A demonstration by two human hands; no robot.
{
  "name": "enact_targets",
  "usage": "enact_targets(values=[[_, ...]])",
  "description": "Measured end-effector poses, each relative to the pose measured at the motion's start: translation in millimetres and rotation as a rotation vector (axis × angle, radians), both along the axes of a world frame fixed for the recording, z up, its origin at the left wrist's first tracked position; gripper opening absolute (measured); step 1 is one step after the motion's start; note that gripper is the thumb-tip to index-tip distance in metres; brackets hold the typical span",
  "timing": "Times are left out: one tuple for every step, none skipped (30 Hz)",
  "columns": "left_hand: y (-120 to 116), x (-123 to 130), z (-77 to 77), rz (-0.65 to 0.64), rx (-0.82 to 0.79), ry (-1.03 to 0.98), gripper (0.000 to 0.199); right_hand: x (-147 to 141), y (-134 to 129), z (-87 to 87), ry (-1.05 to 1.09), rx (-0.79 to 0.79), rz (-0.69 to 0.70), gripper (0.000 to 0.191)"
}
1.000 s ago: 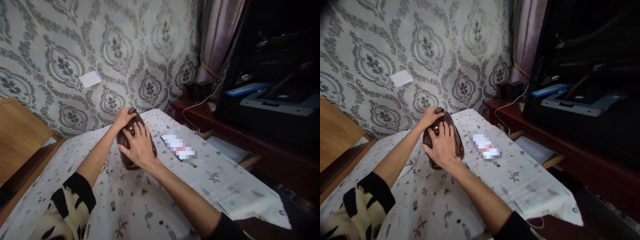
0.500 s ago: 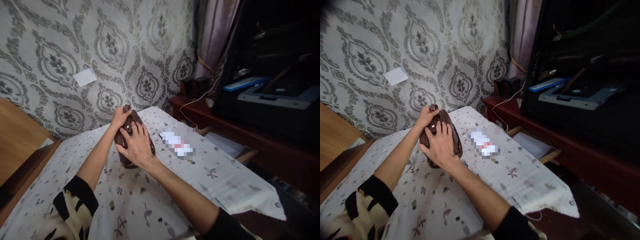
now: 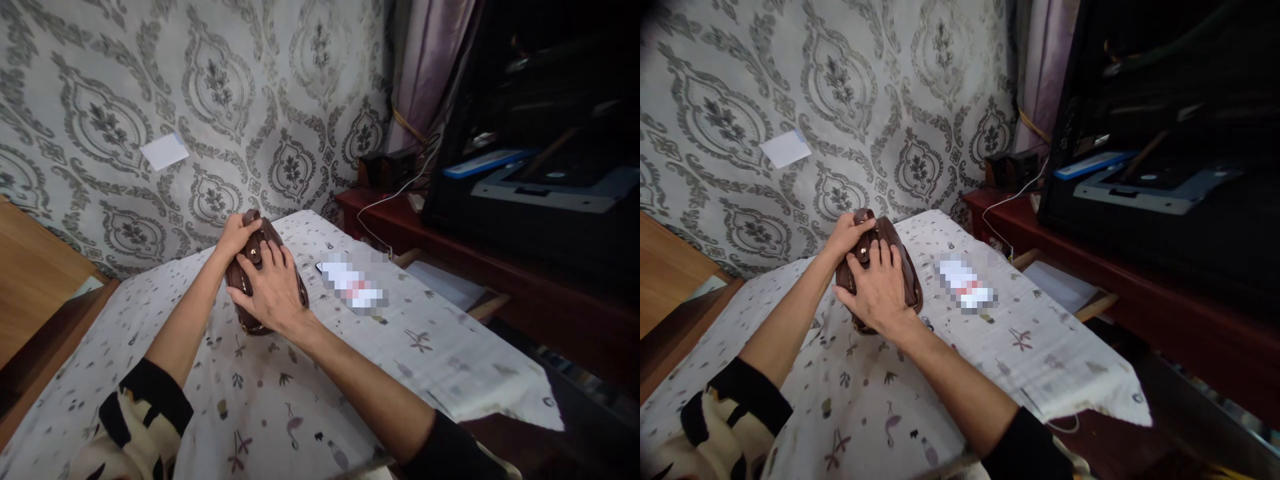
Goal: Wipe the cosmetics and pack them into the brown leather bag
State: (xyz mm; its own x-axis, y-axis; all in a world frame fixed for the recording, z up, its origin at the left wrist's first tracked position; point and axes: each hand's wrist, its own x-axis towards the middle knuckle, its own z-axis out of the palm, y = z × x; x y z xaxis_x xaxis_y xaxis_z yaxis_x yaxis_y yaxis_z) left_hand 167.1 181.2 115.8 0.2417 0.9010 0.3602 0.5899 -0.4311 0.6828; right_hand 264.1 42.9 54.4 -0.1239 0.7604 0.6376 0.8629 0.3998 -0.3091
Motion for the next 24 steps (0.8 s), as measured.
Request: enact_targets(values=[[-1,0,0.2,-0.006,-0.008,-0.006,0.027,0,0,0.0,0.000,0.000,-0.001,0.062],[-3,0,0.4,-0.012,-0.016,-0.011,0.027,0,0,0.1,-0.001,0.000,-0.002,0.061],[-4,0,0.6,-0.018,-0.024,-0.017,0.027,0,0,0.1,-0.001,0.000,-0.003,0.061],[-6,0,0.8,-0.023,-0.032,-0.022,0.028,0,0,0.1,-0.002,0.002,-0.003,0.061],[-8,0,1.0,-0.028,-0.040,-0.027,0.028,0,0,0.1,-0.002,0.004,-0.003,0.061],[-10,1,1.2,-0.031,-0.047,-0.031,0.028,0,0,-0.1,-0.002,0.007,-0.003,0.061],[-11,1,1.4,-0.034,-0.055,-0.035,0.027,0,1,-0.3,-0.001,0.011,-0.005,0.061],[-13,1,1.7,-0.035,-0.064,-0.043,0.026,0,1,-0.7,-0.001,0.015,-0.005,0.061],[-15,1,1.9,-0.038,-0.074,-0.053,0.026,-1,1,-1.2,0.000,0.020,-0.006,0.061],[-17,1,2.2,-0.042,-0.084,-0.064,0.025,-1,1,-1.8,0.000,0.024,-0.007,0.060],[-19,1,2.4,-0.047,-0.096,-0.076,0.025,-1,2,-2.4,0.000,0.028,-0.008,0.060],[-20,1,2.7,-0.054,-0.107,-0.087,0.025,-1,2,-3.1,-0.001,0.032,-0.007,0.060],[-22,1,2.9,-0.063,-0.116,-0.095,0.025,-1,2,-3.7,-0.002,0.035,-0.006,0.060],[-23,1,3.0,-0.073,-0.121,-0.098,0.024,-1,2,-4.2,-0.001,0.039,-0.007,0.060],[-24,1,3.0,-0.081,-0.122,-0.101,0.024,-1,2,-4.7,-0.001,0.042,-0.008,0.060],[-24,1,3.0,-0.087,-0.119,-0.103,0.024,-1,3,-5.0,-0.002,0.046,-0.009,0.060],[-25,0,3.0,-0.092,-0.113,-0.103,0.024,-1,3,-5.1,-0.003,0.050,-0.011,0.060],[-25,0,3.0,-0.096,-0.104,-0.099,0.025,-1,3,-5.1,-0.004,0.053,-0.012,0.061],[-24,-1,3.2,-0.098,-0.094,-0.095,0.026,-1,3,-5.0,-0.004,0.055,-0.012,0.061],[-23,-2,3.6,-0.102,-0.079,-0.090,0.027,-1,3,-4.9,-0.004,0.056,-0.011,0.062],[-22,-4,4.3,-0.109,-0.059,-0.086,0.028,-1,3,-4.7,-0.002,0.056,-0.009,0.062],[-20,-8,5.3,-0.120,-0.034,-0.085,0.029,-1,3,-4.5,0.001,0.054,-0.006,0.063],[-17,-12,6.5,-0.130,-0.008,-0.093,0.030,-1,3,-4.3,0.005,0.052,-0.003,0.063],[-14,-17,7.9,-0.133,0.022,-0.107,0.031,0,3,-4.1,0.008,0.051,0.001,0.063]])
